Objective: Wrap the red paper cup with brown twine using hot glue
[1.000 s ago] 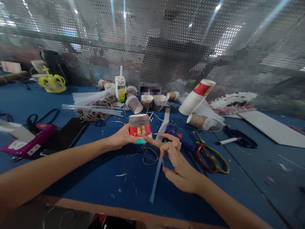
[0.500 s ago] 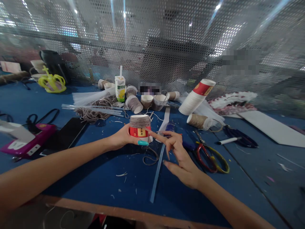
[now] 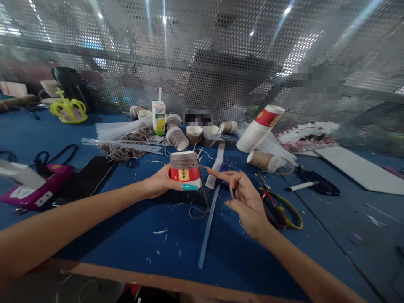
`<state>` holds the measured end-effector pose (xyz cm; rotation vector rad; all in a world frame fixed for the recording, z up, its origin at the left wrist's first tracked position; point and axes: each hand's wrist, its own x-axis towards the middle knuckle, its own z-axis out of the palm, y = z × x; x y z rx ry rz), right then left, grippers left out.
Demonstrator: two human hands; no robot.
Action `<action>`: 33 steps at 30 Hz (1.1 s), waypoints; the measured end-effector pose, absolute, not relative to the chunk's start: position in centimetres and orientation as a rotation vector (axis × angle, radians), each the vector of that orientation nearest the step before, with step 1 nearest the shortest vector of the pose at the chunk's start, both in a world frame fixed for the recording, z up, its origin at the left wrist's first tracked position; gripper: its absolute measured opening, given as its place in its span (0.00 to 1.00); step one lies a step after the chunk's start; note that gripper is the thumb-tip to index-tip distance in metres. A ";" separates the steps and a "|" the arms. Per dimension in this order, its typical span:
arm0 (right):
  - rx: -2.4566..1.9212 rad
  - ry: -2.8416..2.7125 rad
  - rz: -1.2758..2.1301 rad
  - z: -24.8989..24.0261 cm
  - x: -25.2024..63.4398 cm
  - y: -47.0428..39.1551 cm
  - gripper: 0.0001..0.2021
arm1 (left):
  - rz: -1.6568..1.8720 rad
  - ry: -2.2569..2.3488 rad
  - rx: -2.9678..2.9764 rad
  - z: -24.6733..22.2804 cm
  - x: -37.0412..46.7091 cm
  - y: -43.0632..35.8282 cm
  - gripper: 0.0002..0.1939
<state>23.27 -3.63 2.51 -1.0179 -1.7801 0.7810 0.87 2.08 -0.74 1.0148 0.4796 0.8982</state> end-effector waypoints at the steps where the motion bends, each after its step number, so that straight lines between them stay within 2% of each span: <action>1: -1.011 -1.725 0.790 2.5 23.2 -3.5 0.15 | 0.890 0.483 0.997 -0.7 0.9 2.1 0.31; 6: -0.890 -1.488 0.709 2.1 23.0 -3.1 0.18 | 0.879 0.483 0.960 -0.5 0.8 2.0 0.31; 10: -0.745 -1.530 0.693 2.0 23.0 -3.2 0.23 | 0.839 0.455 0.980 -0.4 0.7 2.0 0.32; 14: -0.748 -1.896 0.963 2.3 23.3 -4.0 0.18 | 0.809 0.423 1.035 -0.5 0.7 2.1 0.32; 18: -0.936 -2.059 1.012 2.3 23.3 -4.4 0.16 | 0.774 0.431 1.099 -0.6 0.6 2.1 0.32; 33: -0.776 -1.636 1.203 2.4 22.8 -3.5 0.15 | 0.745 0.317 1.029 -0.4 0.1 2.2 0.30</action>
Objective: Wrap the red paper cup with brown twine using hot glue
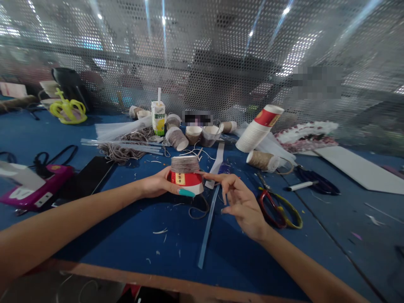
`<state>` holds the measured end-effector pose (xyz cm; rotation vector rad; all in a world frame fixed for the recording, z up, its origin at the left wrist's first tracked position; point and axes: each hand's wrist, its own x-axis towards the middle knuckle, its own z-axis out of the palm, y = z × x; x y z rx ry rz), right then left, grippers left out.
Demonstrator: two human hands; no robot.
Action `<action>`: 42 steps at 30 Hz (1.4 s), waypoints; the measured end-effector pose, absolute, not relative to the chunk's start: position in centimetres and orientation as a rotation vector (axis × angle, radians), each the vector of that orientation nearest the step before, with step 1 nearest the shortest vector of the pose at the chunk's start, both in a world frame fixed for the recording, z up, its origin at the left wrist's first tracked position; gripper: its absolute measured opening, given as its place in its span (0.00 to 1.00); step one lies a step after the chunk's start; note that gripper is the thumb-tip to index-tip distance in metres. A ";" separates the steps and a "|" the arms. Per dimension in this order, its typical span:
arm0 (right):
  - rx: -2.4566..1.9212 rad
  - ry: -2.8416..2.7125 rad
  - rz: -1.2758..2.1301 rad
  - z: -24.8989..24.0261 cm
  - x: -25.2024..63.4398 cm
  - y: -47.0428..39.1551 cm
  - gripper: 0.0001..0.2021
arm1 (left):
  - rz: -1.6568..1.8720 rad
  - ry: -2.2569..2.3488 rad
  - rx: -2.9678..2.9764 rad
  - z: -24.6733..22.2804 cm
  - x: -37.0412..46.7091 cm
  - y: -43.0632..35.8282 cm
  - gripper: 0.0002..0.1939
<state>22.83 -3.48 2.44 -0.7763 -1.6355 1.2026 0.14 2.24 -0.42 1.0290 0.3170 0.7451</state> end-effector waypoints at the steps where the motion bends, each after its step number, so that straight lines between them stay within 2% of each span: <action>1: -0.793 -1.611 1.211 2.5 22.8 -3.4 0.15 | 0.746 0.318 1.023 -0.5 0.1 2.3 0.30; 9: -0.921 -1.423 1.223 2.9 22.4 -2.8 0.14 | 0.727 0.318 1.013 -0.3 0.0 2.1 0.31; 14: -0.965 -1.308 1.018 2.3 22.8 -2.3 0.13 | 0.707 0.328 0.983 -0.5 -0.2 2.3 0.30; 17: -0.973 -1.271 0.927 2.4 22.9 -2.3 0.15 | 0.691 0.307 0.970 -0.7 -0.3 2.4 0.32; 22: -0.754 -1.487 1.204 3.0 22.4 -3.3 0.16 | 0.652 0.287 0.978 -0.7 -0.3 2.4 0.34; 27: -0.737 -1.577 1.412 2.9 22.2 -3.9 0.17 | 0.607 0.256 0.977 -0.9 -0.4 2.5 0.33; 33: -0.783 -1.679 1.437 2.5 22.5 -4.0 0.15 | 0.639 0.279 1.034 -0.9 -0.2 2.5 0.34; 42: -0.802 -1.644 1.391 2.5 22.5 -4.0 0.12 | 0.656 0.344 1.056 -0.4 -0.1 2.1 0.28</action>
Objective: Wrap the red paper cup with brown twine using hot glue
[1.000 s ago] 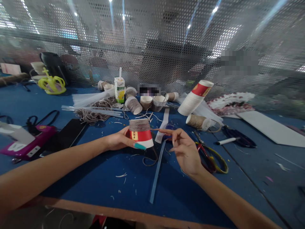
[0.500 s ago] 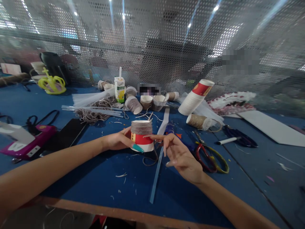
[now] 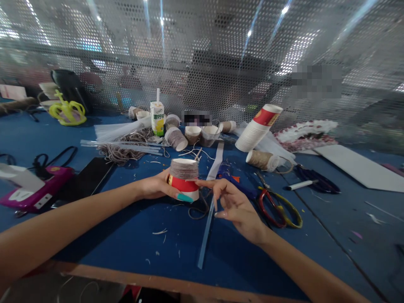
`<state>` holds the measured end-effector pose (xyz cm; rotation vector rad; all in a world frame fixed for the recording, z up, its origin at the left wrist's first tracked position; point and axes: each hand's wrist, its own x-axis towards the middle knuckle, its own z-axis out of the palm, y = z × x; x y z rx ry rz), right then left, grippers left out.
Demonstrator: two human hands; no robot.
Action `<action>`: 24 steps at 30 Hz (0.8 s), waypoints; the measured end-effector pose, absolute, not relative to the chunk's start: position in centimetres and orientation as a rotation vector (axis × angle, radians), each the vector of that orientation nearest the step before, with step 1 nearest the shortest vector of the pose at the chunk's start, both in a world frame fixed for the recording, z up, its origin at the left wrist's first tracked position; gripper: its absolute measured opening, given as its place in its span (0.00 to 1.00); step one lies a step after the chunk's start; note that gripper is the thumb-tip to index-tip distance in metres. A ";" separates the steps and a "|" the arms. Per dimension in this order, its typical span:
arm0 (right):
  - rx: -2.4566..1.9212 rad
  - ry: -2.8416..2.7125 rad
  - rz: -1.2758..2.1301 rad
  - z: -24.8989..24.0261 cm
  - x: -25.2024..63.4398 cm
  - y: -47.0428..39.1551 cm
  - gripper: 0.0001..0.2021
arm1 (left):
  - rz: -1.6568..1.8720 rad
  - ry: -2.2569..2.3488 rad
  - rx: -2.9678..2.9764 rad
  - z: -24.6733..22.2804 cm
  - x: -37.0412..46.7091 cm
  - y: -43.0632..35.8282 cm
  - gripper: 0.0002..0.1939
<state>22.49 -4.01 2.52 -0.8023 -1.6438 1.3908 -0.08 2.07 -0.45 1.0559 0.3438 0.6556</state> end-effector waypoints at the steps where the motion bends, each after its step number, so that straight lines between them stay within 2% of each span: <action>1: -0.810 -1.617 1.384 2.6 22.5 -3.9 0.12 | 0.665 0.340 1.041 -0.5 -0.1 2.1 0.29; 9: -0.855 -1.422 1.346 3.1 22.3 -3.3 0.09 | 0.669 0.292 1.007 -0.6 -0.2 2.4 0.32; 16: -0.909 -1.288 1.095 2.9 22.9 -2.6 0.06 | 0.648 0.232 1.025 -0.9 -0.4 2.6 0.33; 24: -0.812 -1.760 1.162 2.7 22.8 -4.1 0.08 | 0.655 0.246 1.036 -1.0 -0.3 2.5 0.33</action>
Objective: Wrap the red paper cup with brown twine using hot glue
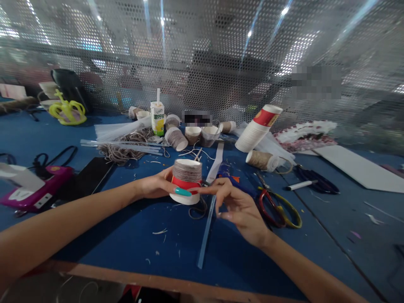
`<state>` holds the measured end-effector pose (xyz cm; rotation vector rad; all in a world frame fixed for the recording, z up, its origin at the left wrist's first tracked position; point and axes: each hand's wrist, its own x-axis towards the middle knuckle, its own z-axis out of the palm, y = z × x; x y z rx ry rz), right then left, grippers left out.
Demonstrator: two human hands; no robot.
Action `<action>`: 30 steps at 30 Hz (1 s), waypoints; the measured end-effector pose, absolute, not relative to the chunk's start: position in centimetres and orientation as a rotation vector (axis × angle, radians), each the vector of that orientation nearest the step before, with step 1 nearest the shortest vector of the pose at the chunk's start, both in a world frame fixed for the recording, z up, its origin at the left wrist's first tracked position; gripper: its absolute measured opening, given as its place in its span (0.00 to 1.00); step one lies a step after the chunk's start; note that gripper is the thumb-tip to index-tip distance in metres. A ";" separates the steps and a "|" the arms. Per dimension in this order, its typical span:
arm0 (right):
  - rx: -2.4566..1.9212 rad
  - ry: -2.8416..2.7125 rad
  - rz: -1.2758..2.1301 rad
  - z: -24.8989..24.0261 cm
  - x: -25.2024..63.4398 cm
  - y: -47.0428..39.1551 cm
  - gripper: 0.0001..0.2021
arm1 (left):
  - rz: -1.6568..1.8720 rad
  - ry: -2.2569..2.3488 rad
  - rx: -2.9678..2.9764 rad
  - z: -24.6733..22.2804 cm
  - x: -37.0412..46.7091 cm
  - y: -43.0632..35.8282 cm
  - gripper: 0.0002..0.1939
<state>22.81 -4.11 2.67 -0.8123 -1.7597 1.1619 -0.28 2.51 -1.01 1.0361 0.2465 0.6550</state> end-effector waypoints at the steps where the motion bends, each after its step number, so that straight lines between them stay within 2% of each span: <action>1: -0.834 -1.803 1.173 2.6 22.8 -4.3 0.08 | 0.655 0.242 1.030 -1.0 -0.2 2.5 0.32; 11: -0.793 -1.543 1.301 2.8 22.5 -3.8 0.09 | 0.649 0.188 0.992 -1.2 -0.4 2.7 0.30; 15: -0.881 -1.378 1.225 2.7 22.6 -3.3 0.06 | 0.646 0.201 0.996 -1.1 -0.4 2.7 0.30; 18: -0.976 -1.330 0.984 2.4 23.5 -2.2 0.05 | 0.647 0.238 0.988 -1.1 -0.4 2.6 0.31; 20: -1.145 -1.403 0.692 2.3 24.3 -1.4 0.06 | 0.660 0.291 0.984 -1.1 -0.4 2.5 0.32; 22: -1.394 -1.569 0.315 2.2 24.9 -0.8 0.11 | 0.684 0.350 0.990 -1.2 -0.3 2.4 0.33; 25: -1.754 -1.797 -0.138 2.2 25.3 -0.6 0.22 | 0.740 0.395 0.997 -1.0 -0.2 2.4 0.35; 27: -1.971 -1.922 -0.247 2.4 25.2 -0.7 0.28 | 0.771 0.404 1.002 -0.9 -0.1 2.4 0.37; 30: -2.086 -2.196 -0.251 2.9 25.3 -0.8 0.21 | 0.757 0.404 1.010 -0.6 -0.1 2.4 0.38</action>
